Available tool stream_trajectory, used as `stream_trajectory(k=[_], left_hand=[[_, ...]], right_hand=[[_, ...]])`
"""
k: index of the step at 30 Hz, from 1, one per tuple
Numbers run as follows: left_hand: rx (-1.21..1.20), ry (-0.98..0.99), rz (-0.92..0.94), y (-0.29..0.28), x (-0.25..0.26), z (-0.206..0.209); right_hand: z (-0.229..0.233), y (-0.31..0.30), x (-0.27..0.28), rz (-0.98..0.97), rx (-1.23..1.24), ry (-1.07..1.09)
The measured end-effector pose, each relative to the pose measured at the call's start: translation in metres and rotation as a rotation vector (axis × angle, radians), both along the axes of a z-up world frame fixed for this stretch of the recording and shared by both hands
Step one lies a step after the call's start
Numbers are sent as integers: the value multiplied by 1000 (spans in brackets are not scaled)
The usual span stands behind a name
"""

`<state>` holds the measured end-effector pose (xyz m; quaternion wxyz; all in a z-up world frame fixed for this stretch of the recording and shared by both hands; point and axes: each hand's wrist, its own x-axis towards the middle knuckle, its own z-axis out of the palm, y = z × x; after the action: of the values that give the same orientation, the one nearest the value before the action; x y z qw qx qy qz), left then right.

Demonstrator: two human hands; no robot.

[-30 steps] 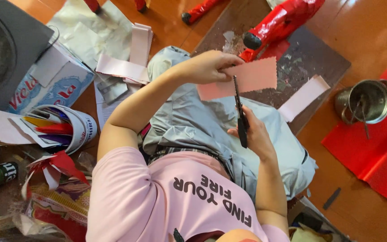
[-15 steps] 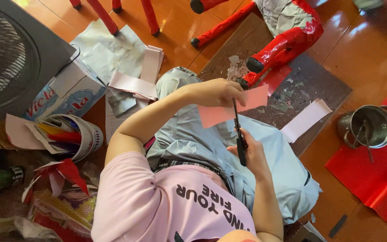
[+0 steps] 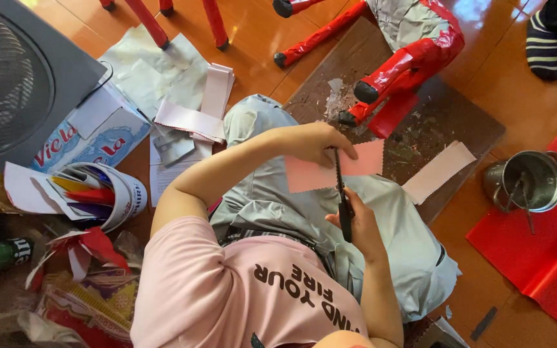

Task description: The person is decorating a paper-mache horse by applying glue and red paper.

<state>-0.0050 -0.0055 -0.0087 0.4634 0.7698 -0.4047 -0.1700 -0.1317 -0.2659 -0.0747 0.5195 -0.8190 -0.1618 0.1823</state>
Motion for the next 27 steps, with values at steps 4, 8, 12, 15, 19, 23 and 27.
stream_trajectory(k=[4, 8, 12, 15, 19, 23, 27], left_hand=[[49, 64, 44, -2, -2, 0], [-63, 12, 47, -5, 6, -26], [-99, 92, 175, 4, 6, -25], [-89, 174, 292, 10, -4, -29], [-43, 224, 331, 9, -18, -44], [-96, 328, 302, 2, -24, -70], [-71, 342, 270, -4, -26, -74]], right_hand=[[-14, -5, -6, -65, 32, -5], [10, -8, -11, -83, -51, -39], [17, -66, -24, -402, 71, 218], [-10, -161, -46, -793, -115, 163], [-111, -299, -93, -1239, -320, -128], [-201, -389, -122, -1168, -894, -117], [-179, -378, -138, -1112, -850, -157]])
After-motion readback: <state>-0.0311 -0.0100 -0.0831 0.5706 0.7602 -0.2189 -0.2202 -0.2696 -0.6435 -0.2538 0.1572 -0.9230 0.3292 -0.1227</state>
